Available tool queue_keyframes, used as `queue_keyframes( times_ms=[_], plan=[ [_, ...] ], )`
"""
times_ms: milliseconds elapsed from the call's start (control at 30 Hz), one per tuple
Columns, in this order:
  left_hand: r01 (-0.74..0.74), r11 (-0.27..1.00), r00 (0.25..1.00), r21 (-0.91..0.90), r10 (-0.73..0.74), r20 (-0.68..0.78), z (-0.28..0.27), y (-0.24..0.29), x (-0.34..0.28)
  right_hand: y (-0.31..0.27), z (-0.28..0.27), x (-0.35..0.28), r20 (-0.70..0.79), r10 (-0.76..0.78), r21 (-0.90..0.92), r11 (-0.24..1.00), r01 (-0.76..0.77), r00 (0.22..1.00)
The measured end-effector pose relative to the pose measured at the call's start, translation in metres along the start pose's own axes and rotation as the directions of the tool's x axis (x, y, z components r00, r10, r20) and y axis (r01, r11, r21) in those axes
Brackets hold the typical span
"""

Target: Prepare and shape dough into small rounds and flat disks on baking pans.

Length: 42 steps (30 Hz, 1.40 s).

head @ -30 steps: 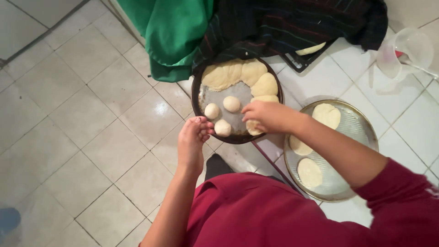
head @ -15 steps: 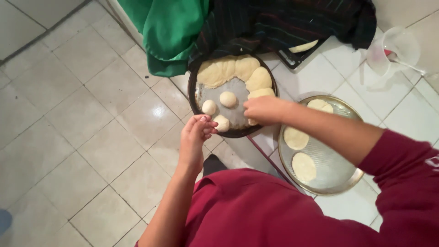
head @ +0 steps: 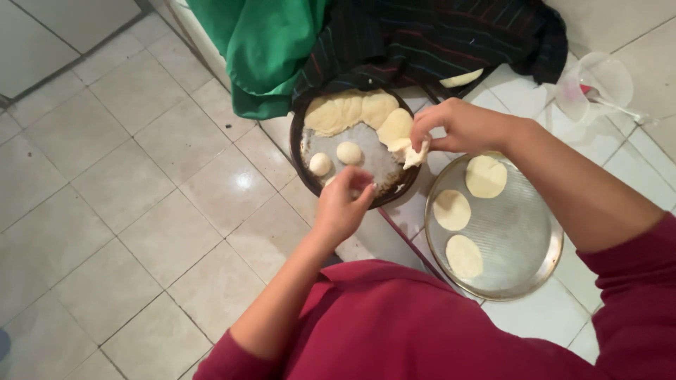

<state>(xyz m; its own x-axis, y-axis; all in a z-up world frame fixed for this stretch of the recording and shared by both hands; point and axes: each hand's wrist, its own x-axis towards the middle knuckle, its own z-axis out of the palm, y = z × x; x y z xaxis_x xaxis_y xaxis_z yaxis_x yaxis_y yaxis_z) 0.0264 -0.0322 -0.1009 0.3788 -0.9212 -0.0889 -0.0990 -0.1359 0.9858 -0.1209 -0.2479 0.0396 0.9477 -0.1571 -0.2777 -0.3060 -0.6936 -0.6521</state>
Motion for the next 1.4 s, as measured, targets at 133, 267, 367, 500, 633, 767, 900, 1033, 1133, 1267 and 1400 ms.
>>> queue_keyframes(
  times_ms=[133, 267, 367, 500, 633, 767, 900, 1033, 1133, 1267, 1400],
  plan=[
    [-0.3, 0.93, 0.952, 0.214, 0.305, 0.011, 0.026, 0.003, 0.032, -0.006, -0.012, -0.011, -0.024, -0.036, 0.008, 0.999, 0.036, 0.999],
    [-0.521, 0.819, 0.853, 0.242, 0.51, 0.112, 0.052, -0.002, 0.064, -0.02, -0.025, -0.023, -0.074, -0.002, 0.082, 0.997, 0.008, 0.997],
    [-0.547, 0.795, 0.837, 0.261, 0.528, 0.145, 0.064, 0.0, 0.077, -0.027, -0.043, -0.036, -0.137, -0.039, 0.078, 0.996, 0.051, 0.99],
    [-0.498, 0.796, 0.867, 0.343, 0.469, 0.169, 0.068, 0.0, 0.078, -0.025, -0.062, -0.06, -0.305, -0.135, 0.316, 0.92, 0.233, 0.943],
    [-0.483, 0.825, 0.876, 0.295, 0.462, 0.142, 0.063, 0.032, 0.072, -0.041, -0.069, -0.075, -0.581, -0.053, 0.379, 0.866, 0.327, 0.812],
    [-0.197, 0.834, 0.927, -0.515, 0.329, 0.18, 0.066, 0.059, 0.071, -0.032, -0.057, -0.072, -0.535, 0.299, 0.683, 0.703, 0.196, 0.79],
    [0.055, 0.707, 0.939, -0.705, 0.203, 0.277, 0.076, 0.061, 0.071, -0.013, -0.031, -0.068, -0.431, 0.389, 0.678, 0.735, 0.008, 0.814],
    [0.059, 0.771, 0.946, -0.635, 0.161, 0.283, 0.082, 0.056, 0.064, -0.014, -0.007, -0.083, -0.614, 0.368, 0.432, 0.897, -0.093, 0.698],
    [0.071, 0.74, 0.925, -0.669, 0.202, 0.322, 0.084, 0.06, 0.056, -0.01, 0.021, -0.091, -0.627, 0.244, 0.663, 0.665, 0.344, 0.74],
    [-0.013, 0.85, 0.919, -0.526, 0.218, 0.329, 0.088, 0.078, 0.042, 0.013, 0.077, -0.108, -0.571, 0.511, 0.805, 0.502, 0.316, 0.643],
    [0.016, 0.918, 0.93, -0.397, 0.132, 0.342, 0.101, 0.093, 0.03, 0.005, 0.097, -0.137, -0.672, 0.462, 0.722, 0.582, 0.374, 0.578]
  ],
)
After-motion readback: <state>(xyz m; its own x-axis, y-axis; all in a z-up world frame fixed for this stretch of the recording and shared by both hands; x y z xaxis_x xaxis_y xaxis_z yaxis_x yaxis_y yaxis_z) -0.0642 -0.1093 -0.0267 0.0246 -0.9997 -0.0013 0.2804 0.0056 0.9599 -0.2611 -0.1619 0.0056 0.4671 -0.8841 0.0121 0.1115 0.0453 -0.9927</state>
